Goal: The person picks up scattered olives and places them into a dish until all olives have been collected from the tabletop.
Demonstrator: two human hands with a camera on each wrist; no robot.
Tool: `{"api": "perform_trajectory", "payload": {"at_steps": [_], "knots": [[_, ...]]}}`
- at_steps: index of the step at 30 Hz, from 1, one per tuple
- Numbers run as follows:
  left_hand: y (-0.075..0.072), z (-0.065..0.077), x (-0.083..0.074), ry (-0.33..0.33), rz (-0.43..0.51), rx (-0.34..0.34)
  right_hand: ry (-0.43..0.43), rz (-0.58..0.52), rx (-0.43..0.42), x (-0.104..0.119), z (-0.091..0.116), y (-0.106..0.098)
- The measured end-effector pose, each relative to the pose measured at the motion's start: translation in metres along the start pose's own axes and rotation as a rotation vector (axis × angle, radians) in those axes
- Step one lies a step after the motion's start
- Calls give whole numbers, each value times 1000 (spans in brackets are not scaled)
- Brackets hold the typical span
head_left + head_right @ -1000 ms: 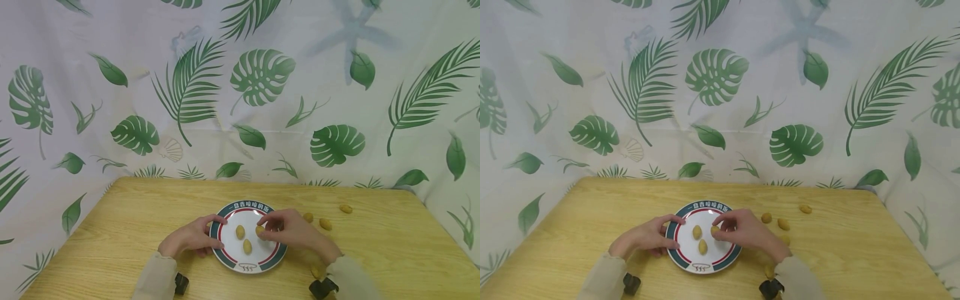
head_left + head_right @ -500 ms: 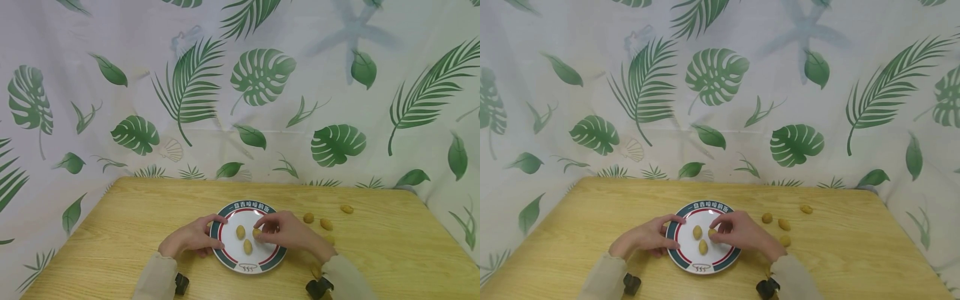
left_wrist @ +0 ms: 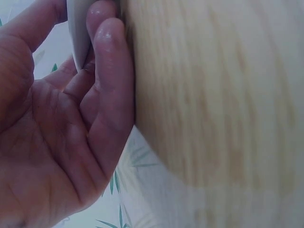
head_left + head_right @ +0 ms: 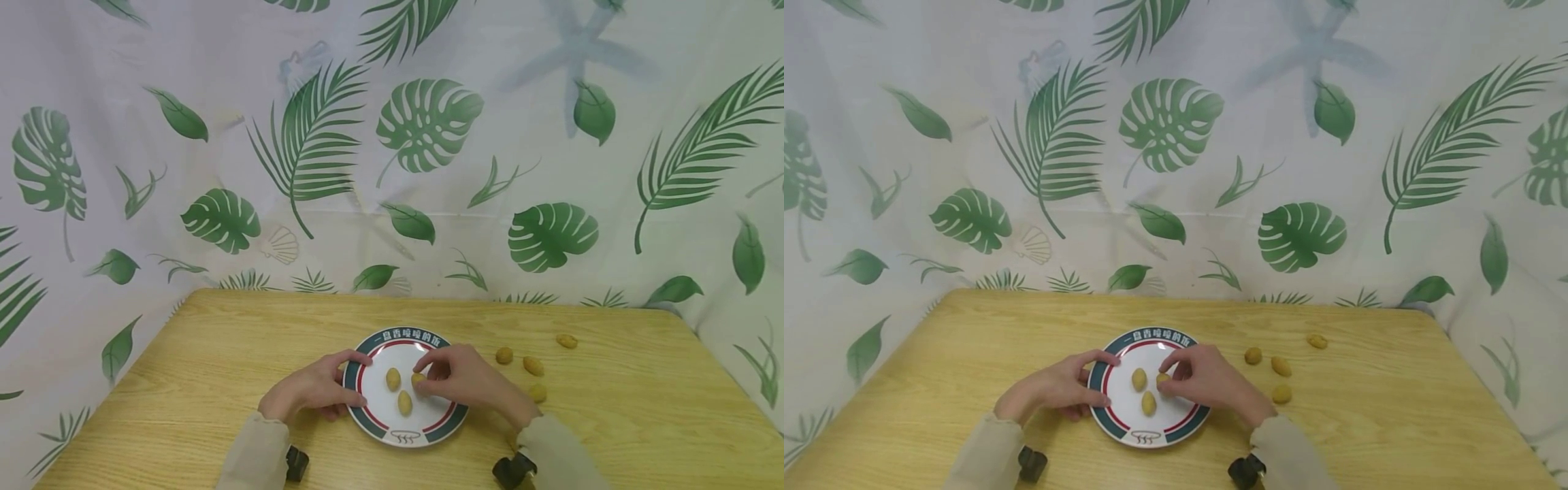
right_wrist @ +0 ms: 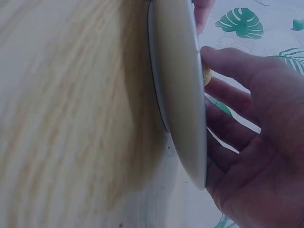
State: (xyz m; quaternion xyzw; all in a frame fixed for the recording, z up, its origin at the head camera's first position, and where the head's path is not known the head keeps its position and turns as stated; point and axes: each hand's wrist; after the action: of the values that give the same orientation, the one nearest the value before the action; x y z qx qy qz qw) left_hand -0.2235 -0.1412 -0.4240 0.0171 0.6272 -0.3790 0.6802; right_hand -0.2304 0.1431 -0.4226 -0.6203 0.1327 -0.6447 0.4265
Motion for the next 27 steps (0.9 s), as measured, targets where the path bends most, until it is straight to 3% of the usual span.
{"api": "perform_trajectory", "payload": {"at_steps": [14, 27], "knots": [[0, 0, 0, 3, 4, 5, 69, 24, -10, 4, -1, 3], [1, -1, 0, -3, 4, -2, 53, 5, -23, -2, 3, -4]]}}
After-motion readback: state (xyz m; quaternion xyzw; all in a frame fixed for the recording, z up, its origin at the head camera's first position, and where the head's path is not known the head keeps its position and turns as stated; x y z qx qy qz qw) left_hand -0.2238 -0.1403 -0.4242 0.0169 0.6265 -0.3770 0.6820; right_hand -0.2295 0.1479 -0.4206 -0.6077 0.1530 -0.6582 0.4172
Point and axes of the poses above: each hand's wrist, its own z-axis away from the middle knuckle, its own y-axis out of the palm, x = y × z, and after that the axes turned 13 degrees about y, right-handed
